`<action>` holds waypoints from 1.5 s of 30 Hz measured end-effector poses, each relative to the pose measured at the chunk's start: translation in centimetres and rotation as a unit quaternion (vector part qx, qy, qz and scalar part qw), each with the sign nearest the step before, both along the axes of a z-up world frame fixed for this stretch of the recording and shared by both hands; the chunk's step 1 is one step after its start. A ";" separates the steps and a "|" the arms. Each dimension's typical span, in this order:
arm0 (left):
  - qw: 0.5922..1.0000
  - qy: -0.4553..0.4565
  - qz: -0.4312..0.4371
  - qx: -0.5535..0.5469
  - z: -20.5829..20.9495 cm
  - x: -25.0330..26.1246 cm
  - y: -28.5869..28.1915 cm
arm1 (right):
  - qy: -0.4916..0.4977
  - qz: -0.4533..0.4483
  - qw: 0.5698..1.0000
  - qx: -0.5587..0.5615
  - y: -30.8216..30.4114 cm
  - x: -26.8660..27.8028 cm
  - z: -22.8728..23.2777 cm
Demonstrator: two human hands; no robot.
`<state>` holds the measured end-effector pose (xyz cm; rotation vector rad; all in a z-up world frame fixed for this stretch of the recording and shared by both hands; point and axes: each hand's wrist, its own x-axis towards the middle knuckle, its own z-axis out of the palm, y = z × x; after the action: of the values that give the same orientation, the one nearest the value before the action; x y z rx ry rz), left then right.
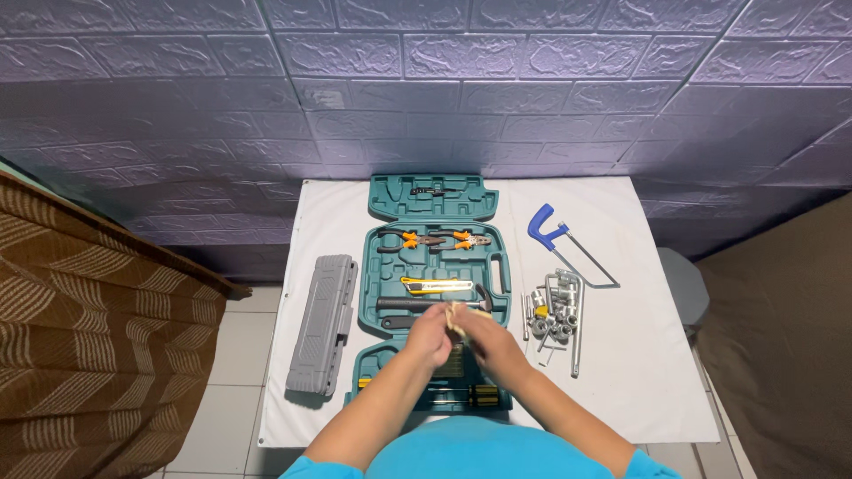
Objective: The person removes tools from a teal toolbox, wipes them with a yellow cloth, and places them back into designated slots. They also wipe the interior of a gray case and arrange small metal parts inside it.
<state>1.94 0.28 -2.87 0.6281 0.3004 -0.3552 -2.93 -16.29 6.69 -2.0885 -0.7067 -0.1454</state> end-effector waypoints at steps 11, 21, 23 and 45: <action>1.000 0.019 -0.024 0.007 1.7 -0.4 0.6 | 0.232 -0.096 0.966 0.063 0.0 2.2 -0.8; 0.988 -0.055 -0.028 0.144 1.8 0.0 2.1 | 0.282 -0.156 0.941 0.101 -1.4 2.7 -0.7; 0.960 -0.110 -0.073 0.248 1.4 0.4 2.5 | 0.260 -0.159 0.932 0.195 -2.3 4.1 0.6; 0.532 -0.282 -0.032 0.798 3.1 13.2 8.8 | 0.372 -0.253 0.889 0.081 -1.7 27.6 -7.4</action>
<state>15.15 9.12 0.20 2.5541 -0.1460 0.2187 24.66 -18.00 -0.66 -1.9064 0.3102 0.2947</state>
